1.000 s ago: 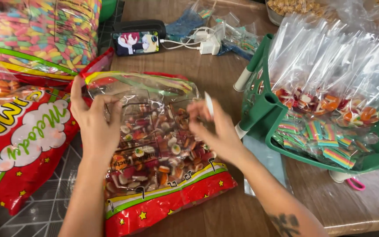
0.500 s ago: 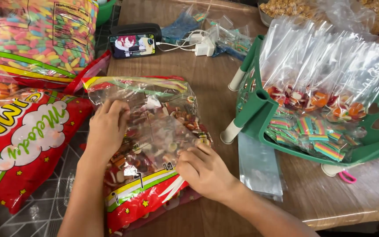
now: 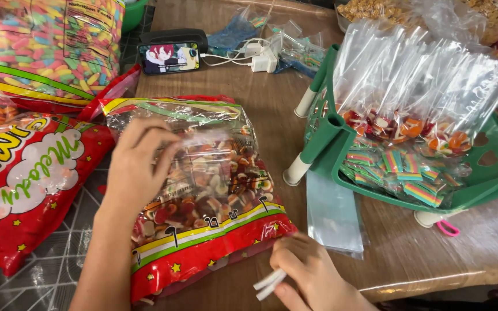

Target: Package assorted candies from a large bag into smaller individual plastic bags and place them in a crate

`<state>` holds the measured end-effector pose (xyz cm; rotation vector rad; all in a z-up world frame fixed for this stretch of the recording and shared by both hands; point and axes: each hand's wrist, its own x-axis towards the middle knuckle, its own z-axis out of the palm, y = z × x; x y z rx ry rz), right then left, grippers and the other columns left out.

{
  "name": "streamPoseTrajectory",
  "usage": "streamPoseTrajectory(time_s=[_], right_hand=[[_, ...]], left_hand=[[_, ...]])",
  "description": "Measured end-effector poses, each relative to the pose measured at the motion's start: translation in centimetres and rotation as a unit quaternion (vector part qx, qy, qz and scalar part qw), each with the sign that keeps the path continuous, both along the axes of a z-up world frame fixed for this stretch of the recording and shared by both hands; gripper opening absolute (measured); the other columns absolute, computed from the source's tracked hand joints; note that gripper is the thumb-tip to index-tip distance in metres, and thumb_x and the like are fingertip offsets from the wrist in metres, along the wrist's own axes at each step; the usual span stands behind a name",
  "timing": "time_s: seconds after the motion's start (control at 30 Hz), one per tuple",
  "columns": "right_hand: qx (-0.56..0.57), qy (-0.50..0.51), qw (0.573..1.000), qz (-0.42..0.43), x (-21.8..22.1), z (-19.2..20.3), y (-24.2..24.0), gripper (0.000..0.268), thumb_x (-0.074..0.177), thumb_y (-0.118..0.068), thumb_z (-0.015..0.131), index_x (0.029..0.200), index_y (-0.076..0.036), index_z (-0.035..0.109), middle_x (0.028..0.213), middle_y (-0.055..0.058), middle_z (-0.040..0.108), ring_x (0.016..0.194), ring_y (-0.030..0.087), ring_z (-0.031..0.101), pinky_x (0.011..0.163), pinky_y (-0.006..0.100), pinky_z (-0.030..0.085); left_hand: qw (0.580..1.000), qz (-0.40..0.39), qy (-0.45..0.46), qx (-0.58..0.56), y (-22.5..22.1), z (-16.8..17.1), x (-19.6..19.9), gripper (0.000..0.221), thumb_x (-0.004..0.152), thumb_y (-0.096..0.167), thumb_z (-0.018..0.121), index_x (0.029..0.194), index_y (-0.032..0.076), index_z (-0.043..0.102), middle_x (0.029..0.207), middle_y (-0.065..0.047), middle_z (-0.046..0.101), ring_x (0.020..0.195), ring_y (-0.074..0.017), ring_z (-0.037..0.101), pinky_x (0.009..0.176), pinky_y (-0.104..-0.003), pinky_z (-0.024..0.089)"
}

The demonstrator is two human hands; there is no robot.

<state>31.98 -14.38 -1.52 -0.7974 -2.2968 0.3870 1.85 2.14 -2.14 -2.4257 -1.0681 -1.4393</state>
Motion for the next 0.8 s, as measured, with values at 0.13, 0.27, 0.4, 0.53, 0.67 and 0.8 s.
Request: streamPoseTrajectory(time_s=[0.13, 0.27, 0.4, 0.53, 0.67, 0.8], right_hand=[[-0.028, -0.060, 0.998, 0.019, 0.1, -0.1, 1.5, 0.035, 0.108, -0.034, 0.036, 0.091, -0.006, 0.046, 0.085, 0.011, 0.055, 0.069, 0.031, 0.052, 0.066, 0.042, 0.040], [-0.029, -0.076, 0.996, -0.035, -0.5, -0.8, 2.7, 0.026, 0.105, -0.028, 0.047, 0.093, -0.005, 0.048, 0.085, 0.013, 0.057, 0.073, 0.032, 0.051, 0.065, 0.043, 0.041], [-0.030, -0.045, 0.997, -0.056, 0.0, -1.5, 2.4, 0.024, 0.104, -0.024, 0.040, 0.093, -0.006, 0.050, 0.081, 0.010, 0.060, 0.065, 0.032, 0.051, 0.066, 0.042, 0.042], [-0.069, -0.039, 0.993, -0.084, 1.1, -1.5, 1.2, 0.030, 0.105, -0.027, 0.037, 0.097, -0.006, 0.056, 0.080, 0.009, 0.061, 0.063, 0.029, 0.052, 0.061, 0.040, 0.040], [-0.075, -0.084, 0.990, -0.087, 2.3, -2.6, -0.3, 0.028, 0.104, -0.020, 0.045, 0.123, -0.006, 0.059, 0.101, 0.009, 0.073, 0.080, 0.029, 0.066, 0.071, 0.038, 0.050], [-0.111, -0.099, 0.982, -0.116, 3.3, -3.9, -1.6, 0.033, 0.105, -0.028, 0.047, 0.131, -0.010, 0.058, 0.103, 0.012, 0.072, 0.083, 0.031, 0.066, 0.074, 0.038, 0.051]], left_hand=[[0.998, -0.024, 0.049, 0.017, 0.1, -1.0, 2.0, 0.007, 0.099, 0.010, 0.071, 0.104, 0.007, 0.069, 0.106, -0.009, 0.068, 0.097, -0.0266, 0.063, 0.087, -0.041, 0.051], [0.983, 0.105, 0.120, 0.088, 0.0, -1.7, 1.3, 0.010, 0.099, 0.024, 0.076, 0.108, 0.018, 0.076, 0.117, -0.003, 0.058, 0.101, -0.0286, 0.055, 0.092, -0.047, 0.046], [0.970, 0.158, 0.119, 0.143, -0.6, -0.8, 1.0, 0.008, 0.103, 0.023, 0.078, 0.110, 0.019, 0.077, 0.107, -0.001, 0.060, 0.092, -0.0265, 0.052, 0.096, -0.046, 0.044], [0.972, 0.171, 0.075, 0.145, -0.3, -1.1, 1.1, 0.021, 0.102, 0.031, 0.079, 0.109, 0.012, 0.074, 0.116, -0.007, 0.055, 0.104, -0.0287, 0.055, 0.100, -0.051, 0.048], [0.935, 0.283, 0.097, 0.189, -0.8, -0.6, 0.6, 0.017, 0.107, 0.021, 0.086, 0.095, 0.018, 0.076, 0.106, 0.000, 0.059, 0.097, -0.0262, 0.057, 0.106, -0.050, 0.047], [0.952, 0.270, 0.090, 0.110, -0.7, -1.2, 0.0, 0.003, 0.107, 0.013, 0.078, 0.108, 0.013, 0.075, 0.111, -0.005, 0.068, 0.105, -0.0320, 0.061, 0.114, -0.059, 0.041]])
